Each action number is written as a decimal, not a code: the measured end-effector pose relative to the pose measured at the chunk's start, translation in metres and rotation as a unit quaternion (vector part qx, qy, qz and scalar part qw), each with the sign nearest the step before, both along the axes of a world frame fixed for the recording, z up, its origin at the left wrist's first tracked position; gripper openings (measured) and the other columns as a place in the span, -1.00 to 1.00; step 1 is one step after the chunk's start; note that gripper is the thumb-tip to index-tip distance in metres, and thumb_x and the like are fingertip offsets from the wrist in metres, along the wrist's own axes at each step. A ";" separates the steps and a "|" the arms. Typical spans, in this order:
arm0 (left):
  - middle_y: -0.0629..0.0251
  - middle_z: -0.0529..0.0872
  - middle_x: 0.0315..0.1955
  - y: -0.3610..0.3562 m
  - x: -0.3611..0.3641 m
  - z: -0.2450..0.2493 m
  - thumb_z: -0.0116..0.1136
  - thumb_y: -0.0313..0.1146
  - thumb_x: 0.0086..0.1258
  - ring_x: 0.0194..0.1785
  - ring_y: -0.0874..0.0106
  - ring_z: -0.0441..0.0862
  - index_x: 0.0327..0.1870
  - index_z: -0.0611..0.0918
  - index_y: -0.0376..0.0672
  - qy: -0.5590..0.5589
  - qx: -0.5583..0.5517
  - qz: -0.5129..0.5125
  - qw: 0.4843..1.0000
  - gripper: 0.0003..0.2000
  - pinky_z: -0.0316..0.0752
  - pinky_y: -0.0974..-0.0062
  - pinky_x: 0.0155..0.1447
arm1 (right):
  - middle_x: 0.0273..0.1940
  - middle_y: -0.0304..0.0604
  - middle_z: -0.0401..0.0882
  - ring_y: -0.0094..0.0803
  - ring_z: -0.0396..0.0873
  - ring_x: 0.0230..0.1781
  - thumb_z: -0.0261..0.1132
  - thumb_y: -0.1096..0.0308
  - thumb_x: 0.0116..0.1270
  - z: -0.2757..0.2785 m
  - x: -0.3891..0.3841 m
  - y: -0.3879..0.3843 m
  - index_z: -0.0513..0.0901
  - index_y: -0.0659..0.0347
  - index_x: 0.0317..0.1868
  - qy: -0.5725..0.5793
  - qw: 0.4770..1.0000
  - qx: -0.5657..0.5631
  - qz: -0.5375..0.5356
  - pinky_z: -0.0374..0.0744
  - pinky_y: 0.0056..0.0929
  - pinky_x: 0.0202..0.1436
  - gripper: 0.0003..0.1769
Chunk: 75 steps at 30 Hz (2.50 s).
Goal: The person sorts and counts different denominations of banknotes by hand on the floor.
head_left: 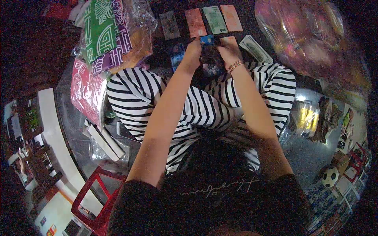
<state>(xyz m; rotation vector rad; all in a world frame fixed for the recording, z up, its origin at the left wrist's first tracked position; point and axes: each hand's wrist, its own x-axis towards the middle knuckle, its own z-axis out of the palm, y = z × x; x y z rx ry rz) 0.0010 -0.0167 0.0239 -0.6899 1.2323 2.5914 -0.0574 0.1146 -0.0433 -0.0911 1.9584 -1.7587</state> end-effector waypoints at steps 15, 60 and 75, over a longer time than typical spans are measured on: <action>0.26 0.65 -0.32 0.002 -0.006 -0.005 -0.26 -0.17 0.47 -0.32 0.40 0.62 -0.12 0.53 -0.21 0.022 0.022 -0.007 0.999 -0.67 0.53 0.43 -0.19 | 0.17 0.21 0.32 0.05 0.30 0.20 0.09 0.17 0.05 0.054 0.028 0.000 0.13 0.17 0.30 0.030 0.951 0.307 0.009 0.25 -0.23 0.27 -0.24; 0.17 0.65 -0.25 -0.010 0.000 0.002 0.16 -0.31 0.24 -0.23 0.43 0.58 -0.08 0.56 -0.25 0.057 -0.349 -0.100 0.930 -0.72 0.44 0.47 -0.19 | -0.09 0.00 0.55 -0.14 0.51 -0.02 0.27 0.34 -0.02 0.060 0.034 0.008 0.49 0.21 -0.03 0.196 0.969 0.147 -0.017 0.44 -0.32 0.09 -0.55; 0.28 0.64 -0.30 -0.006 0.005 0.016 0.14 -0.39 0.24 -0.31 0.43 0.58 -0.03 0.53 -0.22 0.018 -0.274 -0.115 0.955 -0.72 0.53 0.47 -0.37 | 0.01 -0.01 0.50 -0.24 0.47 0.05 0.23 0.25 0.06 0.051 0.022 0.013 0.43 0.15 0.08 0.123 0.962 0.236 0.058 0.40 -0.35 0.11 -0.48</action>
